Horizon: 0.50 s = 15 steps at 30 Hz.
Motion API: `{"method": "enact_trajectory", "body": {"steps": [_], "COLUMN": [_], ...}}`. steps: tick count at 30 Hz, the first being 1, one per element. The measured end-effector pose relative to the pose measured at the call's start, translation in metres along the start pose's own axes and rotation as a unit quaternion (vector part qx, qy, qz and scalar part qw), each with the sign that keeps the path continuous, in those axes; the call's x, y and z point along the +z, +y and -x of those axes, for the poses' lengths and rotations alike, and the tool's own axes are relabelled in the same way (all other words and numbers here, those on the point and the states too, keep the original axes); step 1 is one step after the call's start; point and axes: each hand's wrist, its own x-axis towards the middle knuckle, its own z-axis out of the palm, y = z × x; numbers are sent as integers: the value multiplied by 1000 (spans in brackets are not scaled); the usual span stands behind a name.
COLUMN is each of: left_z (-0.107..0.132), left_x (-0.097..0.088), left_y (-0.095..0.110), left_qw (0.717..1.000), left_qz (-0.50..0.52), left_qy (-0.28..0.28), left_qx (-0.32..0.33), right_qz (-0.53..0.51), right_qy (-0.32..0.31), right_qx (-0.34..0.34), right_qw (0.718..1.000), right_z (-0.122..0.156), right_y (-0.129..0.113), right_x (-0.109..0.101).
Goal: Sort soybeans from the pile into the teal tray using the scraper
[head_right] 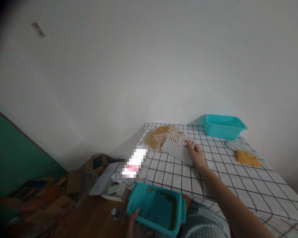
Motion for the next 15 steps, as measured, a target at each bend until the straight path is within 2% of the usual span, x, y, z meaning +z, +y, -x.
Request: {"method": "enact_trajectory", "body": {"steps": [4,9,15], "left_z": [4,10,6], "left_x": [4,11,4], "left_y": [1,1,3], "left_qw": [1000,999,1000], "left_qz": [-9,-21,-16], "left_qy": [-3,32,-14], "left_qx": [-15,-1,-23], "right_qz": [-19,-24,-1], "right_qy": [-14,-7,-12], "right_qx": [17,9,9], "right_qw": [1000,1000,1000], "right_z": [-1,-3,-4], "right_y": [4,7,8], "right_x": [1,-1,-3]}}
